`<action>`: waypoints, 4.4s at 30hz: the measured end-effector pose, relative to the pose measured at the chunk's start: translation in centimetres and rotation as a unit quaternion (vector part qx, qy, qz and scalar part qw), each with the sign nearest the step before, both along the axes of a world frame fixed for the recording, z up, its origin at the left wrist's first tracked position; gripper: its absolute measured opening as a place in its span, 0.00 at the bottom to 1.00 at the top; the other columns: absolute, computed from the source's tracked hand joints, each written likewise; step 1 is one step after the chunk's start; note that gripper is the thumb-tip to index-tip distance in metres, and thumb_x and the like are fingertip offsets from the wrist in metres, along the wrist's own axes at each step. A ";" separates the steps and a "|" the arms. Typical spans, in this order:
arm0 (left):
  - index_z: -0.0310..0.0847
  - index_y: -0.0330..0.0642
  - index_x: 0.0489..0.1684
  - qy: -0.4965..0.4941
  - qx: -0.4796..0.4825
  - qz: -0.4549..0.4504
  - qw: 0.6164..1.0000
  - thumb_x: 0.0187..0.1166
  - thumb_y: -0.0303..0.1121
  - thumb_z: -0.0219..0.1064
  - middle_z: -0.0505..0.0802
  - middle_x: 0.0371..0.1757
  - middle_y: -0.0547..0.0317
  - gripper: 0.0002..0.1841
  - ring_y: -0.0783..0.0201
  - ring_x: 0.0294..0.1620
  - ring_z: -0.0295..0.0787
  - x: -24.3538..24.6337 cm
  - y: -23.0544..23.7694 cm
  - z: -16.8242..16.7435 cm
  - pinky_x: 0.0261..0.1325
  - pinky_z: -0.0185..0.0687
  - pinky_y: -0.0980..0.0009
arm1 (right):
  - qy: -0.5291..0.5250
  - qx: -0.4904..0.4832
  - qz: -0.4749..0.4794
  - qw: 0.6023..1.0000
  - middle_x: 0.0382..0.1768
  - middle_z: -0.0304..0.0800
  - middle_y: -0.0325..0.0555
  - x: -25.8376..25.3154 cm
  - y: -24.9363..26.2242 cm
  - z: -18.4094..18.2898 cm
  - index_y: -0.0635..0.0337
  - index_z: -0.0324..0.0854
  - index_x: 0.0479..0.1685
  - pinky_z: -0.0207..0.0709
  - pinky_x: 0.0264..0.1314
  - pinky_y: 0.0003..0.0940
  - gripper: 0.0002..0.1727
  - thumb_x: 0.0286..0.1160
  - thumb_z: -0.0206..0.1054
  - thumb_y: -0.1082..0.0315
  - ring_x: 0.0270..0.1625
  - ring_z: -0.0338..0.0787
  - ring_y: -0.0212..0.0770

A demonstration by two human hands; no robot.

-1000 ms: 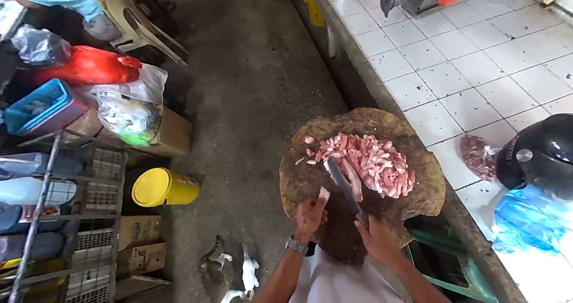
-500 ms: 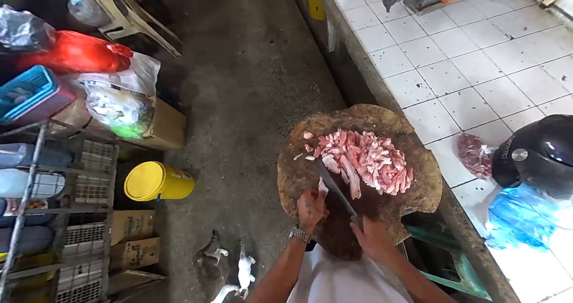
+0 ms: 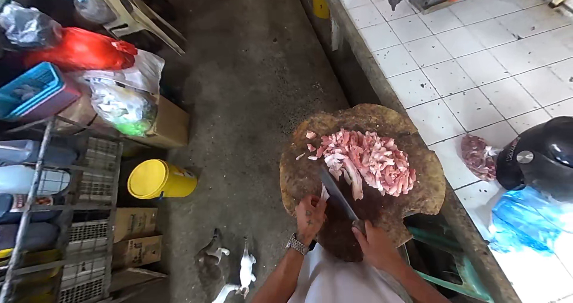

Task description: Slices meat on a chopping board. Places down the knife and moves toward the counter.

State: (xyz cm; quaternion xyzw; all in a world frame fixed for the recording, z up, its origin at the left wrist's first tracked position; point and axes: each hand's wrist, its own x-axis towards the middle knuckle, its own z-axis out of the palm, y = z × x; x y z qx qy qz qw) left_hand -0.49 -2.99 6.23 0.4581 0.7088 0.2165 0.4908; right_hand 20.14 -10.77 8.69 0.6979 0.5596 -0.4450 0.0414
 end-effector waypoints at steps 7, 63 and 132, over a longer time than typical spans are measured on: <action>0.84 0.33 0.58 -0.108 0.042 0.070 0.991 0.83 0.38 0.70 0.96 0.43 0.50 0.17 0.61 0.30 0.97 1.8 2.1 0.0 0.37 0.99 0.64 | 0.059 0.142 -0.104 0.983 0.32 0.87 0.49 0.3 3.6 2.1 0.61 0.80 0.60 0.84 0.47 0.52 0.32 0.88 0.51 0.39 0.39 0.91 0.49; 0.89 0.32 0.53 0.097 0.197 -0.048 0.974 0.82 0.41 0.70 0.95 0.44 0.47 0.17 0.56 0.44 0.95 2.1 5.1 -1.1 0.57 0.91 0.55 | 0.114 0.111 -0.105 0.982 0.32 0.87 0.47 2.5 1.0 2.1 0.58 0.82 0.60 0.84 0.43 0.51 0.32 0.85 0.54 0.37 0.35 0.89 0.47; 0.75 0.32 0.68 0.012 0.124 0.043 0.991 0.62 0.42 0.86 0.94 0.48 0.45 0.37 0.56 0.42 0.96 -1.0 2.5 -1.5 0.50 0.94 0.55 | 0.020 0.313 -0.026 0.949 0.19 0.87 0.46 -0.5 -0.8 1.0 0.68 0.83 0.53 0.86 0.27 0.44 0.30 0.86 0.55 0.45 0.23 0.90 0.44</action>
